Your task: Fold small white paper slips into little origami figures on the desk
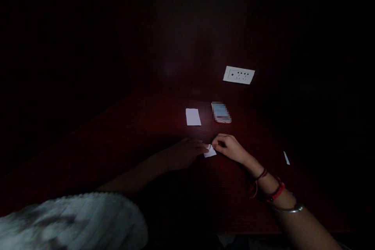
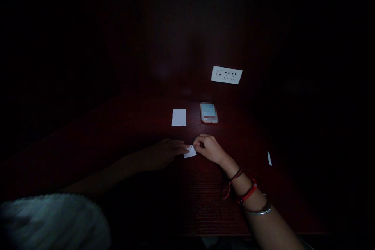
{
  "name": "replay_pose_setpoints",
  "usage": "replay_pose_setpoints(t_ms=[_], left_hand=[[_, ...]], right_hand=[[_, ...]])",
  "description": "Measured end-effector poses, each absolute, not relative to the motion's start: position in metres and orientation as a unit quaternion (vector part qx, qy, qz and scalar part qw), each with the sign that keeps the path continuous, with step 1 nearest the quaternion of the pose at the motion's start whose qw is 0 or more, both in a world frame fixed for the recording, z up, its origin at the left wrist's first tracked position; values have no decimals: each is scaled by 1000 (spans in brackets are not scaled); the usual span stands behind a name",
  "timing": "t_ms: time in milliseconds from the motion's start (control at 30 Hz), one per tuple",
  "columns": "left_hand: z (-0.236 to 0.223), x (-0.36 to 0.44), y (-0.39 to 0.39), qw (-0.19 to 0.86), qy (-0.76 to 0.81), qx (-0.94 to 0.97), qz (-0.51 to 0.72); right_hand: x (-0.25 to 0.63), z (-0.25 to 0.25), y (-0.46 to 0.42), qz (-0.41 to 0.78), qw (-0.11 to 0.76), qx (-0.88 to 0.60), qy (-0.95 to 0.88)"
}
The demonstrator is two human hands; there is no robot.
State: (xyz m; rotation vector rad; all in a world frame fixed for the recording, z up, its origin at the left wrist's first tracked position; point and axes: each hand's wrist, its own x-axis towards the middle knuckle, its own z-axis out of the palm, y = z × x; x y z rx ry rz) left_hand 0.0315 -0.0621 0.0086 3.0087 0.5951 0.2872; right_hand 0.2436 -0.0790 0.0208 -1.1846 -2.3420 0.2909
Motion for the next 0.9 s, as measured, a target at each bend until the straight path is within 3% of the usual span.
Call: replay_pose_setpoints(t_ms=[667,767,900], left_hand=[[16,40,-65,1,200,975,95],[19,40,-67,-5,208,973,95],[26,35,-65,8,200,975,98]], right_hand=[[237,12,-75,143,283,-528,-788],[237,16,-79,103,300,-497,-808],[241,21,-85,82,254,-396,-879]])
